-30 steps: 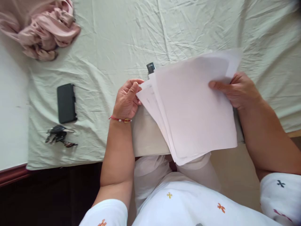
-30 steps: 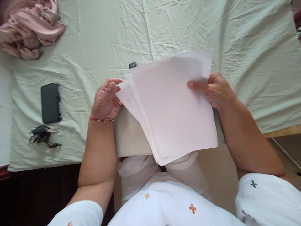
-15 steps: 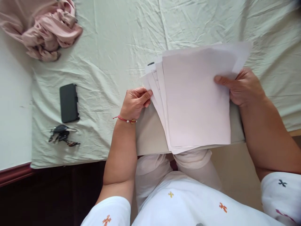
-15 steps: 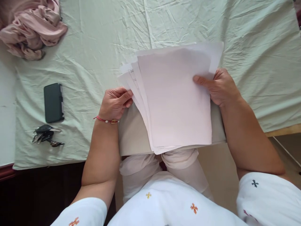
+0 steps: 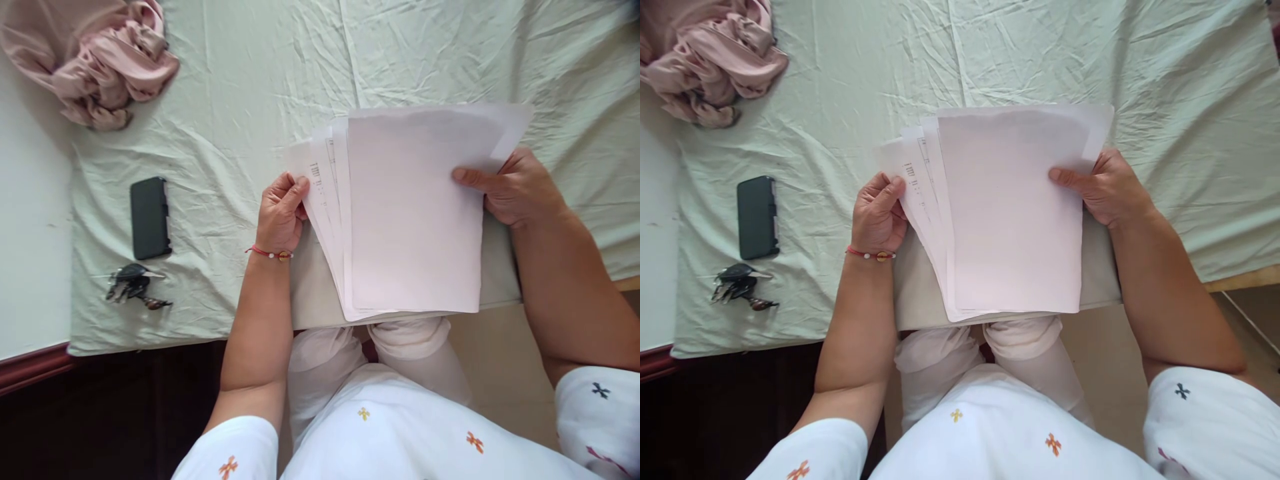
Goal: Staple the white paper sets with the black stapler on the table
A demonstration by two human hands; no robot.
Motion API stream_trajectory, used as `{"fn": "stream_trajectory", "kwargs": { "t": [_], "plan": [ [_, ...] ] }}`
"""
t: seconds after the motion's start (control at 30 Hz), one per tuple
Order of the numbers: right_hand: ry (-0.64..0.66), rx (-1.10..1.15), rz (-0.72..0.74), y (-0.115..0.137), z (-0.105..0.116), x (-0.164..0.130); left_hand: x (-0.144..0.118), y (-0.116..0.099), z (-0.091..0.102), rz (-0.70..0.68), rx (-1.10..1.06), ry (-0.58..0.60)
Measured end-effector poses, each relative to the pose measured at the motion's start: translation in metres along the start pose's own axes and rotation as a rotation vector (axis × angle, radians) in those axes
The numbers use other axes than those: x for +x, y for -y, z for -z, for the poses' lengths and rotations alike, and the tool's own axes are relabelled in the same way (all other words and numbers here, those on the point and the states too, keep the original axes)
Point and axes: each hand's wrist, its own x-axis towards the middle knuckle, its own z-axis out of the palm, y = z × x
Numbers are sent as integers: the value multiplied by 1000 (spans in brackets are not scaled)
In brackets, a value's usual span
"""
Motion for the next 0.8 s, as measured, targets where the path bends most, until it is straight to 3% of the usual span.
{"fn": "stream_trajectory", "kwargs": {
  "t": [0.17, 0.3, 0.6, 0.8],
  "plan": [
    [1, -14, 17, 2, -3, -1, -4, 2, -13, -25, -18, -24],
    [-3, -19, 20, 2, -3, -1, -7, 0, -18, -13, -46, 30],
    [21, -60, 34, 2, -1, -2, -11, 2, -12, 83, 74, 150],
    [36, -65, 23, 1, -1, -3, -10, 6, -10, 46, 94, 136]
  ]
}}
